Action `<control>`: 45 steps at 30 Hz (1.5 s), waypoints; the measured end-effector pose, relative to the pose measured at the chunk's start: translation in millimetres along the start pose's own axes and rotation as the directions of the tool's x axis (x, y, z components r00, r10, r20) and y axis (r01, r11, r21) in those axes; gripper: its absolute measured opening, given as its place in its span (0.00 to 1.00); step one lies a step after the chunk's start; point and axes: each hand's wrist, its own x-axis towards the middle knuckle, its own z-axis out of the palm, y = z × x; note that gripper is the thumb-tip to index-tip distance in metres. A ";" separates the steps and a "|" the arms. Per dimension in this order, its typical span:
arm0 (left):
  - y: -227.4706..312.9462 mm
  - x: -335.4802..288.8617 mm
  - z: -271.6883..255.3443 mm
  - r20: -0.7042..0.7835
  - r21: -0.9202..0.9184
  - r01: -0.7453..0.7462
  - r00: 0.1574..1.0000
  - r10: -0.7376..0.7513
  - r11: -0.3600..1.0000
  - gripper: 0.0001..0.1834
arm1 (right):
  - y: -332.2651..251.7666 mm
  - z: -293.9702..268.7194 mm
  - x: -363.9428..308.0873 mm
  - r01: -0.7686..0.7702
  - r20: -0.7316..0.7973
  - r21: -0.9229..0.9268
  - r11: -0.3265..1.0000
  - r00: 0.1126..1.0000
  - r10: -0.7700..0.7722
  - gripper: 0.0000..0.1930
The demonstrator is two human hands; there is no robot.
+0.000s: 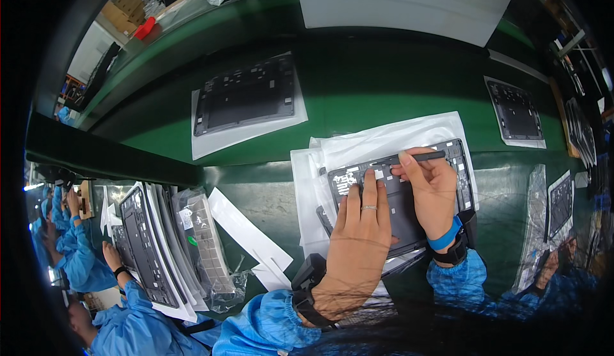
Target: The recorder is assembling electronic panels on a production line, using a stylus and manual manipulation.
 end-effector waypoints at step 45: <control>-74.0 -245.5 -0.4 0.119 -0.172 0.379 0.924 -0.362 0.909 0.72 | 16.7 85.8 -165.7 0.391 0.905 -0.281 0.876 0.413 0.106 0.09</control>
